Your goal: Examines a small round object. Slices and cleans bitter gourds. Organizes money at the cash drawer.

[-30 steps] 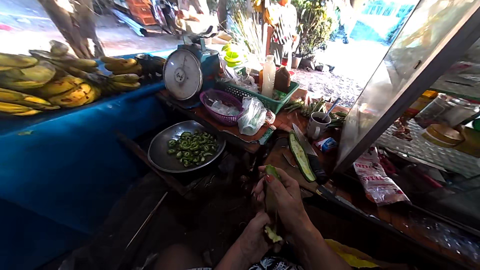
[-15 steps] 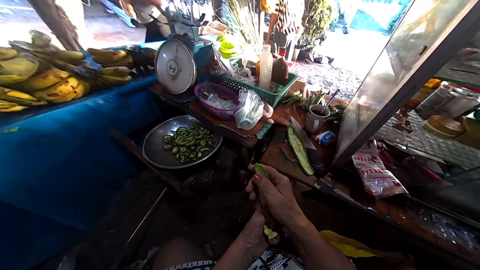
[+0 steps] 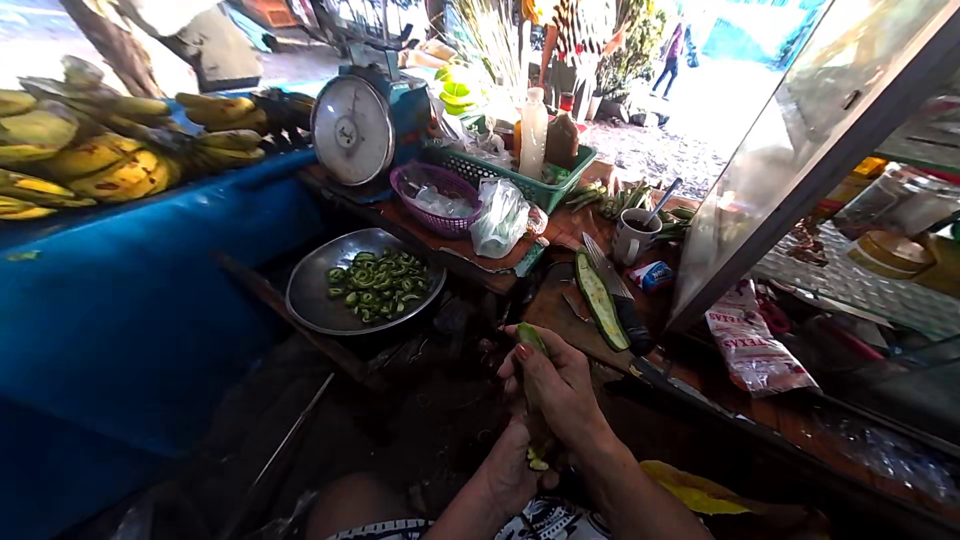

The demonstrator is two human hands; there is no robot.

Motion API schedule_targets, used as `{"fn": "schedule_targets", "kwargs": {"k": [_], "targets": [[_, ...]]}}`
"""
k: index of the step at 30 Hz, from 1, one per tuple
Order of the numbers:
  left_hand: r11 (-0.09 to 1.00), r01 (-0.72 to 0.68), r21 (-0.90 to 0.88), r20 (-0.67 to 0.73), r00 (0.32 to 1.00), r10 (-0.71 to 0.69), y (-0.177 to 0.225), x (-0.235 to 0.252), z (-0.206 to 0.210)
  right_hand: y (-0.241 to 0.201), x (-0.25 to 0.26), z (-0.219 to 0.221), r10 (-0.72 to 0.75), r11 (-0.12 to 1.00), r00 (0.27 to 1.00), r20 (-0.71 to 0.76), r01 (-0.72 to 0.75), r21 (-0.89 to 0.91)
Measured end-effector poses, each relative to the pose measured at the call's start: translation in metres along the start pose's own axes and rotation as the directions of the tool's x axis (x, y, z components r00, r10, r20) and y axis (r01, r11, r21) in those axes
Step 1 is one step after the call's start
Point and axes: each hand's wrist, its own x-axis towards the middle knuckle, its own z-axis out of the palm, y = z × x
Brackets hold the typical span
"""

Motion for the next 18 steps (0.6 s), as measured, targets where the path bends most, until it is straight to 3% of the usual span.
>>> {"fn": "schedule_targets", "kwargs": {"k": [9,18], "targets": [[0.995,0.060,0.081,-0.058,0.997,-0.056,0.0001,0.0004,0.0006,-0.0002,-0.0012,-0.0006,-0.050,0.998,0.999,0.004,0.050,-0.029],[0.995,0.037,0.089,0.047,0.998,-0.041,-0.0014,0.0007,-0.0035,0.0004,-0.0004,-0.0010,-0.064,0.998,0.998,0.010,0.064,-0.016]]}}
